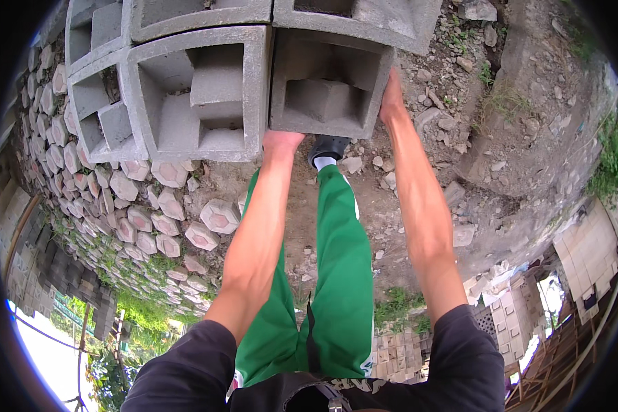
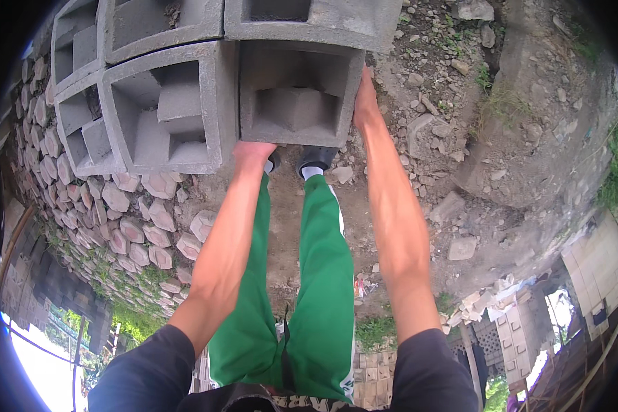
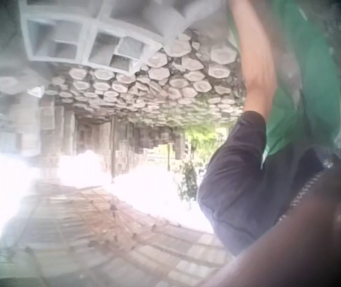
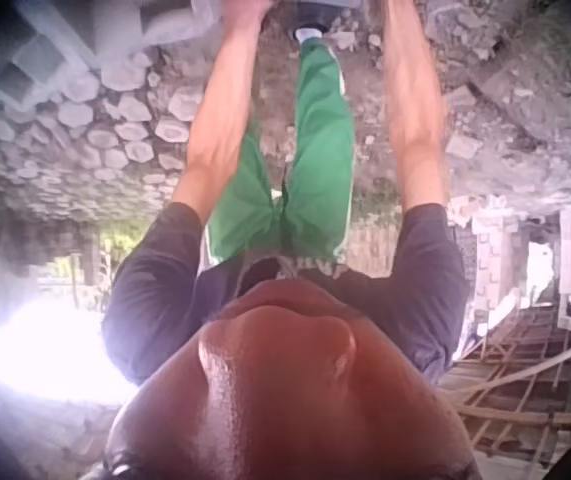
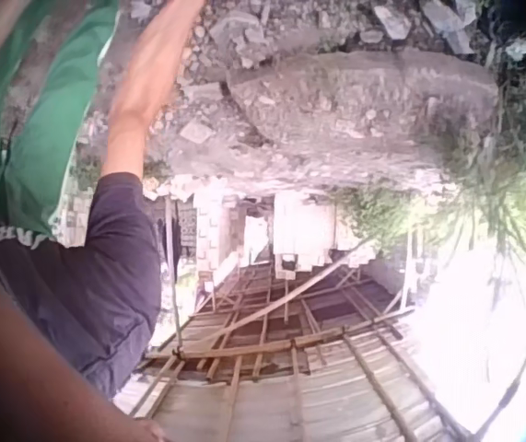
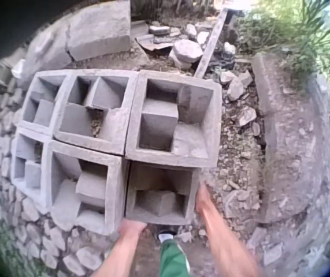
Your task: The person moves concrete cinder blocks one by one from a small stack on the ground to a larger arrangement of blocks.
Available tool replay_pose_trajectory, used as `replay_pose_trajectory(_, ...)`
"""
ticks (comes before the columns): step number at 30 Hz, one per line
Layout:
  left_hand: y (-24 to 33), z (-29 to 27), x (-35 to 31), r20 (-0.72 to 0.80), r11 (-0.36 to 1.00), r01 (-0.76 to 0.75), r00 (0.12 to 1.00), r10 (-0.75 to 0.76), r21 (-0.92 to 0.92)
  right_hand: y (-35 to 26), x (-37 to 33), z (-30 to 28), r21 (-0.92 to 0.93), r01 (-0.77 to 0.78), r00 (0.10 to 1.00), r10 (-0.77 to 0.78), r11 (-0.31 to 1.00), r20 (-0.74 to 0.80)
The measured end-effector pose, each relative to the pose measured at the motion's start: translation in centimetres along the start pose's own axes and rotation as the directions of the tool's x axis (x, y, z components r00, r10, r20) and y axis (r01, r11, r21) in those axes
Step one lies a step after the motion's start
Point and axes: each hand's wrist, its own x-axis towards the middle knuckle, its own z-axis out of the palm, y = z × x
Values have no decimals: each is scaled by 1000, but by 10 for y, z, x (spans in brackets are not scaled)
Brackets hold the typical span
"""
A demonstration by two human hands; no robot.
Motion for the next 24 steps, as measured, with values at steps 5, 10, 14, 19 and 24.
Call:
replay_pose_trajectory(5,-6,5,13,124,992,72,989,-84,103,-6,5,4,91,-15,999,11,996,47)
replay_pose_trajectory(10,-15,21,15,-15,988,15,1000,-13,151,-2,1,1,70,-14,998,18,997,-53)
replay_pose_trajectory(14,-21,28,5,-286,729,-258,954,89,-634,4,-29,12,-143,165,973,-185,976,-140)
replay_pose_trajectory(19,36,5,-22,329,-775,168,943,-53,-609,11,-77,29,-645,206,891,-413,736,-188)
replay_pose_trajectory(24,48,-9,-39,552,-698,246,796,-250,-672,-1,-79,29,-550,157,942,-291,820,-165)
